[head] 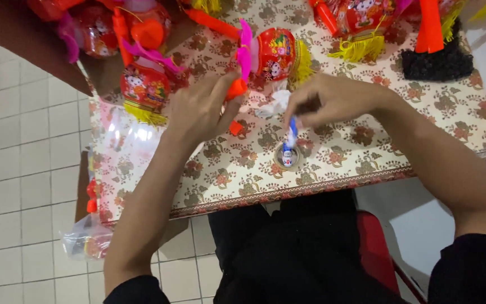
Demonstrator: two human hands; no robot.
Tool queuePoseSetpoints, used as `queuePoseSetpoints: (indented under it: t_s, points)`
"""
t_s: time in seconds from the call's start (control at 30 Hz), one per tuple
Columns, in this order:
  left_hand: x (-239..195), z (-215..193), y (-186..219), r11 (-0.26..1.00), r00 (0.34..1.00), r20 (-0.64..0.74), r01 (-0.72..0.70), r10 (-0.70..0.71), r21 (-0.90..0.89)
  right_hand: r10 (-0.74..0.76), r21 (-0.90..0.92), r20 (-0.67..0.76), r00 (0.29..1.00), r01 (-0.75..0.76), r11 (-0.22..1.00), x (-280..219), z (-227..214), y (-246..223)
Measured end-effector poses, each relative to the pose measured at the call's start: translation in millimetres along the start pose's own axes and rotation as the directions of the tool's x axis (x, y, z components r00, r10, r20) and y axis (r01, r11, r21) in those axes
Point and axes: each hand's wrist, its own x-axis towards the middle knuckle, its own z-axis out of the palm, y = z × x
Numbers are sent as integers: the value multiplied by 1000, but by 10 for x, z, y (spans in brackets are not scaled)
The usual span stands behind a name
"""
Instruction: Assembling decorative lanterns by attaching handles and other components using adhesive.
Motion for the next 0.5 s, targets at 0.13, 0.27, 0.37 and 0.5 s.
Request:
queuePoseSetpoints:
  t_s: [0.13,0.27,0.37,0.5]
  points:
    - [101,-271,176,977,964,260,102,-51,-189,93,-90,165,982,-79,993,2,-1,-107]
    - [213,-521,198,973,874,463,213,-148,-89,257,-191,217,942,-217,957,48,46,-205]
    - [248,-558,169,935,785,560,351,-264,-53,290,-193,202,935,-252,948,80,119,-180]
    - [39,-235,161,915,703,633,403,-324,20,237,-170,106,966,-217,961,67,155,-195]
